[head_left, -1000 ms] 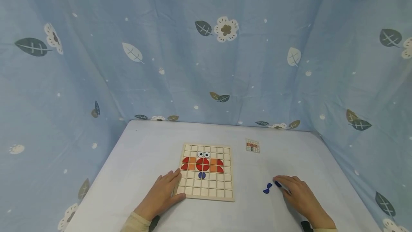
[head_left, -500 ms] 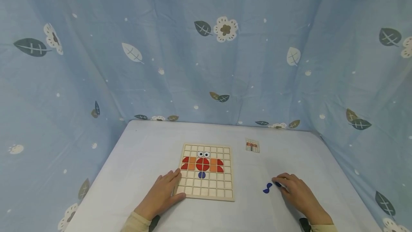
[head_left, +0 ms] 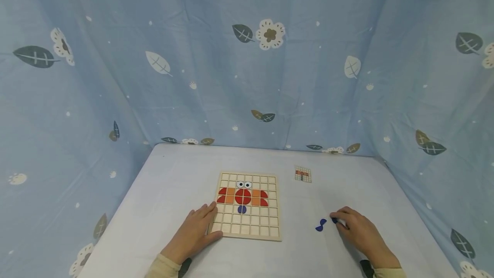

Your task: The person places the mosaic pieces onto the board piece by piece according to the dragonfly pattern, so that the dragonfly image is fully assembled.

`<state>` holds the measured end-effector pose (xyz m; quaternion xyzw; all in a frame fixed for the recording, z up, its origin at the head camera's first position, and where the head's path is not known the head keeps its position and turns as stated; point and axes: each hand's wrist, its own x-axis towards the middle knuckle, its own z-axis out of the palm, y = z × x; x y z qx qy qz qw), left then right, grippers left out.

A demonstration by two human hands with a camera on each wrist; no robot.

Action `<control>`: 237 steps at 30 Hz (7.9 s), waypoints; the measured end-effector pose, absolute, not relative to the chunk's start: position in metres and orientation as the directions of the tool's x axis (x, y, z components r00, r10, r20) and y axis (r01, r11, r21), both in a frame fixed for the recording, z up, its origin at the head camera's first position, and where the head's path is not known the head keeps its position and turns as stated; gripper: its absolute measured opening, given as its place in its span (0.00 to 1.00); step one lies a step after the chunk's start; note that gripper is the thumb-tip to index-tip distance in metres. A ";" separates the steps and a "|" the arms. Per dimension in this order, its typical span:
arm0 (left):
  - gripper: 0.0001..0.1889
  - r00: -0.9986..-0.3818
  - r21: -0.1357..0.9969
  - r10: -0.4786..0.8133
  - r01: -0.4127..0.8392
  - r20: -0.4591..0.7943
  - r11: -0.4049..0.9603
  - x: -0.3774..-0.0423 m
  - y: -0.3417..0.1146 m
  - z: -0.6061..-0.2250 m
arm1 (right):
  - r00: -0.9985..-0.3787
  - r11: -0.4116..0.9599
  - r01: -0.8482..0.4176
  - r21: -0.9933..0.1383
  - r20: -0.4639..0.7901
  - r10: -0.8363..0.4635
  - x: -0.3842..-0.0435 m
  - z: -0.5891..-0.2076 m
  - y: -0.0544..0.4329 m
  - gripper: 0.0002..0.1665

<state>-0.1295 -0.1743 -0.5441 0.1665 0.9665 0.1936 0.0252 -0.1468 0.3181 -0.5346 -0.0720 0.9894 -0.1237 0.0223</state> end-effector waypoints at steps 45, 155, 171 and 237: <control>0.42 -0.942 0.378 0.333 0.319 0.031 0.869 -0.130 -0.175 -0.546 | -0.812 0.803 -0.538 -0.256 0.414 -0.412 -0.162 -0.531 0.262 0.19; 0.40 -0.929 0.366 0.364 0.360 0.060 0.858 -0.132 -0.175 -0.543 | -0.651 0.628 -0.758 -0.173 0.262 -0.713 -0.182 -0.531 0.070 0.03; 0.40 -0.935 0.379 0.351 0.343 0.052 0.859 -0.131 -0.174 -0.543 | -0.728 0.694 -0.682 -0.232 0.307 -0.613 -0.169 -0.514 0.097 0.13; 0.41 -0.934 0.363 0.355 0.348 0.048 0.865 -0.131 -0.175 -0.542 | -0.995 0.948 0.044 -0.315 -0.099 0.013 -0.128 -0.529 0.333 0.13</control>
